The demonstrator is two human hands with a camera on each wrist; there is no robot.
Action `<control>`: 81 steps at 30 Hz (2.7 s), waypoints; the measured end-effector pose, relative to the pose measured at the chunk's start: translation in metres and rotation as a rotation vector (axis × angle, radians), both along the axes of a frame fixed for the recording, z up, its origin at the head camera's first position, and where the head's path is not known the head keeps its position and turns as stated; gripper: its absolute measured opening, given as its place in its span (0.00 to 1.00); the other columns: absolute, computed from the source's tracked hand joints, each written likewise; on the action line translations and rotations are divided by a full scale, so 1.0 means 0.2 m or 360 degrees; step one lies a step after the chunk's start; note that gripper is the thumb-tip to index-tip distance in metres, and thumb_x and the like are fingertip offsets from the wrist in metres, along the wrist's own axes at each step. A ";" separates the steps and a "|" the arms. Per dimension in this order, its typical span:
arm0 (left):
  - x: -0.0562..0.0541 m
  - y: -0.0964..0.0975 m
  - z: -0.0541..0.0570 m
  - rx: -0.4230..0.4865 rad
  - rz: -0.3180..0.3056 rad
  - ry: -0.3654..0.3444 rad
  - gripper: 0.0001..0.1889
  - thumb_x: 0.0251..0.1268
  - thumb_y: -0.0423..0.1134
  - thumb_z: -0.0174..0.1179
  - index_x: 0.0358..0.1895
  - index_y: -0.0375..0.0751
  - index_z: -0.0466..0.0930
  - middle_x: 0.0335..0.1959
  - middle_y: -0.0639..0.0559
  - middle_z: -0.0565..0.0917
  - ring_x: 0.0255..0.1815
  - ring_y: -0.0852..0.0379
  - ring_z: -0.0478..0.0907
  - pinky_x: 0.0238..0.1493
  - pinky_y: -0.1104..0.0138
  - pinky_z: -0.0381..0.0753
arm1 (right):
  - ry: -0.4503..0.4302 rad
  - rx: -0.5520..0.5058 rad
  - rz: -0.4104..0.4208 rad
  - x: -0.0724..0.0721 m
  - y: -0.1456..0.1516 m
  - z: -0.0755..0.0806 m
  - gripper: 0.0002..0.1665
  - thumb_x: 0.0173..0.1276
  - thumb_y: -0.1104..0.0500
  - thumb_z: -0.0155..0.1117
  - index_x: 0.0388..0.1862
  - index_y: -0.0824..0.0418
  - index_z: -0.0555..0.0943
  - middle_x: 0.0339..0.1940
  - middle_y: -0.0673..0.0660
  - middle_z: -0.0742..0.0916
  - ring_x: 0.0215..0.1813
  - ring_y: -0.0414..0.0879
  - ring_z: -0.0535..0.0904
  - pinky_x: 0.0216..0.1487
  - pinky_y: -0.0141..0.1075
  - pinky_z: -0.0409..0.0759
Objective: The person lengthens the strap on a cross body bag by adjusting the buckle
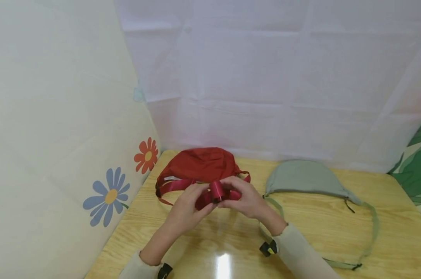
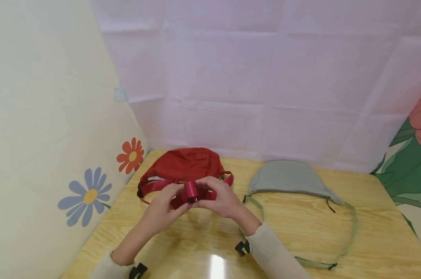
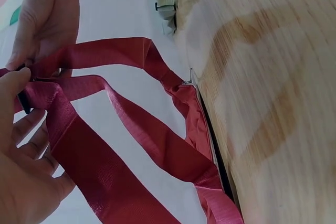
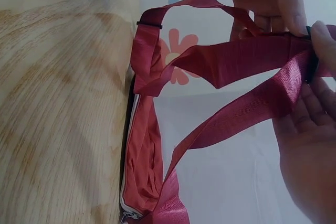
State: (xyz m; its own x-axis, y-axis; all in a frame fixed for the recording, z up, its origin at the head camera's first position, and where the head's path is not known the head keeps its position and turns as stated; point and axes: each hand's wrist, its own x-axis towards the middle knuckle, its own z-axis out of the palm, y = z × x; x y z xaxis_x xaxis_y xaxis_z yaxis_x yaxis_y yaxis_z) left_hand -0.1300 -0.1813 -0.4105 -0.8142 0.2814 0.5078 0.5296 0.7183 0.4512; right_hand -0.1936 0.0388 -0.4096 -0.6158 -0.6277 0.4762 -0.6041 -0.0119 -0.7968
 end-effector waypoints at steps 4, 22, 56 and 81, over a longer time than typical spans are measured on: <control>0.00 -0.01 0.00 0.0045 -0.0021 0.0009 0.26 0.61 0.41 0.73 0.62 0.46 0.78 0.53 0.52 0.83 0.53 0.57 0.78 0.49 0.59 0.84 | 0.0102 -0.0042 0.0061 -0.01 0.00 -0.01 0.30 0.59 0.71 0.76 0.60 0.67 0.79 0.57 0.62 0.82 0.58 0.46 0.79 0.61 0.42 0.80; -0.02 -0.04 -0.01 0.0272 -0.0140 -0.0169 0.29 0.61 0.40 0.74 0.64 0.45 0.74 0.55 0.51 0.84 0.55 0.55 0.82 0.52 0.58 0.85 | 0.0126 0.0071 -0.0126 -0.02 0.00 -0.02 0.25 0.60 0.65 0.77 0.57 0.62 0.83 0.54 0.57 0.86 0.53 0.47 0.84 0.54 0.44 0.84; -0.06 -0.03 0.00 0.0023 -0.0122 -0.0079 0.25 0.56 0.42 0.76 0.57 0.43 0.79 0.50 0.51 0.84 0.50 0.57 0.81 0.49 0.61 0.84 | 0.0522 0.0718 -0.0150 -0.01 0.05 0.24 0.22 0.64 0.50 0.76 0.53 0.56 0.84 0.50 0.47 0.86 0.55 0.43 0.79 0.57 0.40 0.80; -0.04 -0.10 -0.02 -0.0052 -0.0082 -0.0023 0.29 0.55 0.40 0.77 0.59 0.36 0.78 0.52 0.43 0.85 0.50 0.50 0.82 0.47 0.57 0.84 | 0.0328 0.0492 -0.0024 -0.05 0.09 0.15 0.31 0.66 0.55 0.74 0.66 0.57 0.76 0.59 0.51 0.82 0.60 0.47 0.78 0.61 0.44 0.78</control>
State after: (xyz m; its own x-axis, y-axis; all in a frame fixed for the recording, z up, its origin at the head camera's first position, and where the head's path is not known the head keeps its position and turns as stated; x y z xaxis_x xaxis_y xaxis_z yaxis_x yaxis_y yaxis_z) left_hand -0.1388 -0.2018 -0.4145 -0.8056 0.3391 0.4859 0.5596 0.7049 0.4358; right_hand -0.2038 0.0565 -0.3789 -0.5372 -0.7528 0.3803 -0.7504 0.2206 -0.6231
